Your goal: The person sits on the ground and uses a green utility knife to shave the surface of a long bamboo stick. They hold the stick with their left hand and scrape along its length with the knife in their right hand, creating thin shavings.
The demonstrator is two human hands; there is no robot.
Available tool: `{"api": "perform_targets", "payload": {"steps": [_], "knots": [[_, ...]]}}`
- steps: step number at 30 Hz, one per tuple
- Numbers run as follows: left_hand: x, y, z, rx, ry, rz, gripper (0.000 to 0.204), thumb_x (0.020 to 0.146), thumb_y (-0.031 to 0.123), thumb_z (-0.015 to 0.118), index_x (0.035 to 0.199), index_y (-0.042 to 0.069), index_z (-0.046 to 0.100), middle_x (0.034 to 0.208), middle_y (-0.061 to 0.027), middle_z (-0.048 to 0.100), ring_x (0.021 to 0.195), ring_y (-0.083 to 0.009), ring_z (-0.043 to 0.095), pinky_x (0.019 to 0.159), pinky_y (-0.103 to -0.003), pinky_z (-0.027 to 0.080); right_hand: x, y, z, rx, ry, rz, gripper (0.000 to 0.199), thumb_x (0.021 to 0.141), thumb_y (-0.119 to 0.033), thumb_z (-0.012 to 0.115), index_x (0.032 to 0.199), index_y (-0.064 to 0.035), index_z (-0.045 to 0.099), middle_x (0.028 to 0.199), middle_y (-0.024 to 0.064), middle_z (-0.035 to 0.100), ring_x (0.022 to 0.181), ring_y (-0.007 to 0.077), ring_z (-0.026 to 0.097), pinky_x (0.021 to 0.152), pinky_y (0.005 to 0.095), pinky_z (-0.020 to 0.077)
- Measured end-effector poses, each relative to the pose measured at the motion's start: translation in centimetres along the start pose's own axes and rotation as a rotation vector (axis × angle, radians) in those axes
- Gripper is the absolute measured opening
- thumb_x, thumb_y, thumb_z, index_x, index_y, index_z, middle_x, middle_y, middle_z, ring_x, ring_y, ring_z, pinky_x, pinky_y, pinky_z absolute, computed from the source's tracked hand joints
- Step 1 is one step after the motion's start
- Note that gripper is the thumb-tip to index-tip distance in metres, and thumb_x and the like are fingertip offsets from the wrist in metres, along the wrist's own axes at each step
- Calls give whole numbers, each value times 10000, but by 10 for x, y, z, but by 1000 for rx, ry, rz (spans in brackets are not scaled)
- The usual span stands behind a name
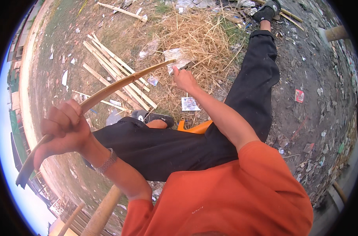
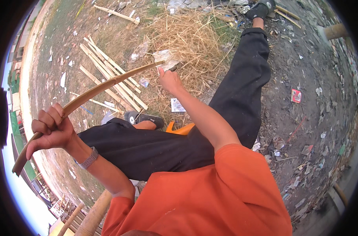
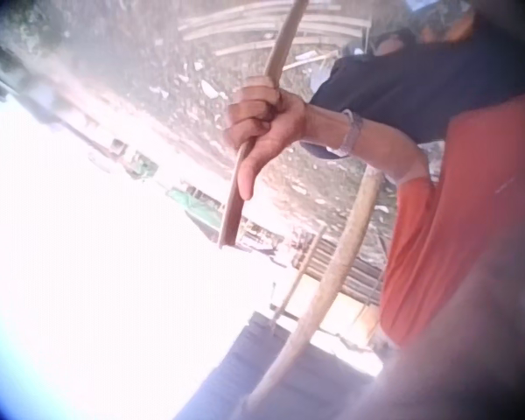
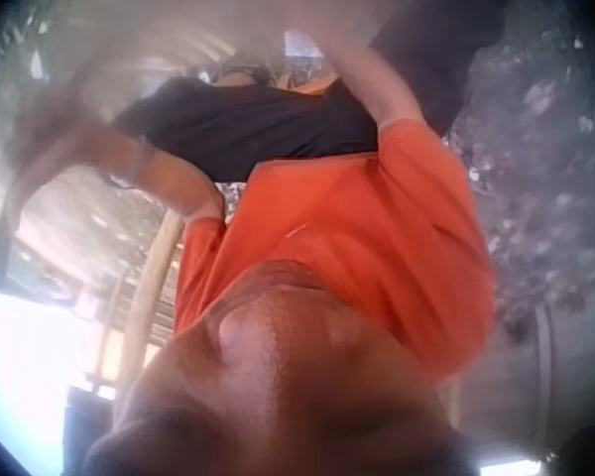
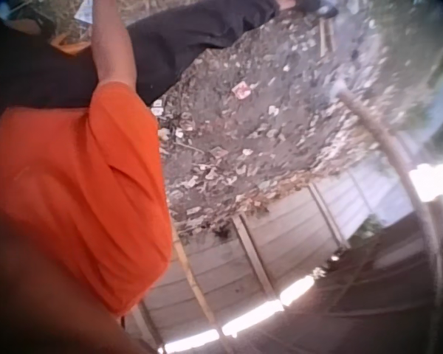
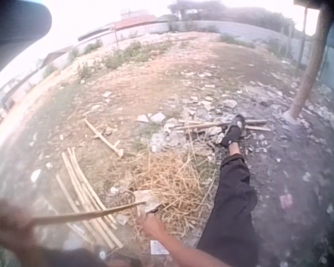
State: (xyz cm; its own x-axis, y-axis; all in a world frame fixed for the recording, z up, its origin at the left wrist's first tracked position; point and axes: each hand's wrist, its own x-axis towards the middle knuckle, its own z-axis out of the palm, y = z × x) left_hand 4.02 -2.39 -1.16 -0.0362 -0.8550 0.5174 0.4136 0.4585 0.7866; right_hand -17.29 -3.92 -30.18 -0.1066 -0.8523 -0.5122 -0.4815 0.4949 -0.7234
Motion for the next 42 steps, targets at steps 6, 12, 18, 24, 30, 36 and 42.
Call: {"api": "perform_targets", "payload": {"steps": [6, 12, 18, 24, 30, 36, 42], "knots": [[4, 1, -3, -67, -97, -5, 736, 607, 881, 324, 539, 155, 226, 513, 40, 161, 413, -103, 189, 451, -278, 190, 19, 14, 17, -30, -17, 12, 678, 955, -459, 265, 839, 85, 652, 849, 322, 615, 868, 459, 603, 793, 500, 475], [9, 1, 1, -38, -67, -32, 728, 593, 876, 364, 537, 164, 217, 511, 46, 175, 430, -87, 171, 482, -264, 190, 50, 54, 35, -175, 213, 50, 703, 949, -492, 260, 811, 61, 672, 758, 268, 640, 806, 446, 625, 778, 492, 493], [13, -1, 17, 454, 492, 51, 715, 618, 884, 275, 542, 181, 164, 514, 48, 130, 443, -105, 156, 472, -263, 192, 65, 45, 6, -601, 96, 40, 574, 936, -485, 358, 836, -31, 694, 845, 171, 668, 798, 306, 667, 674, 399, 529], [14, -1, 13, 531, 636, 91, 701, 722, 843, 267, 532, 177, 158, 498, 28, 150, 453, -116, 179, 505, -263, 235, 38, 6, -23, -349, 93, -26, 679, 950, -501, 296, 744, 33, 662, 686, 212, 637, 753, 358, 651, 680, 450, 509], [14, -1, 11, 537, 663, 88, 704, 736, 838, 250, 532, 171, 158, 497, 20, 166, 452, -133, 190, 504, -270, 244, -37, -51, -6, -44, -157, -197, 747, 955, -490, 256, 705, 112, 620, 723, 331, 598, 759, 456, 613, 754, 489, 475], [14, -1, 18, 539, 724, 102, 676, 795, 787, 201, 539, 162, 188, 496, 8, 184, 445, -136, 194, 488, -281, 262, -8, -18, 9, -114, -20, -83, 686, 951, -470, 274, 810, 84, 653, 831, 323, 613, 843, 451, 609, 789, 500, 473], [15, 0, 23, 514, 695, 83, 707, 706, 846, 246, 542, 161, 180, 490, 16, 183, 441, -124, 167, 475, -254, 224, 13, 9, 11, -183, 64, 45, 655, 953, -465, 269, 894, 58, 659, 868, 299, 624, 871, 430, 614, 786, 506, 477]]}}
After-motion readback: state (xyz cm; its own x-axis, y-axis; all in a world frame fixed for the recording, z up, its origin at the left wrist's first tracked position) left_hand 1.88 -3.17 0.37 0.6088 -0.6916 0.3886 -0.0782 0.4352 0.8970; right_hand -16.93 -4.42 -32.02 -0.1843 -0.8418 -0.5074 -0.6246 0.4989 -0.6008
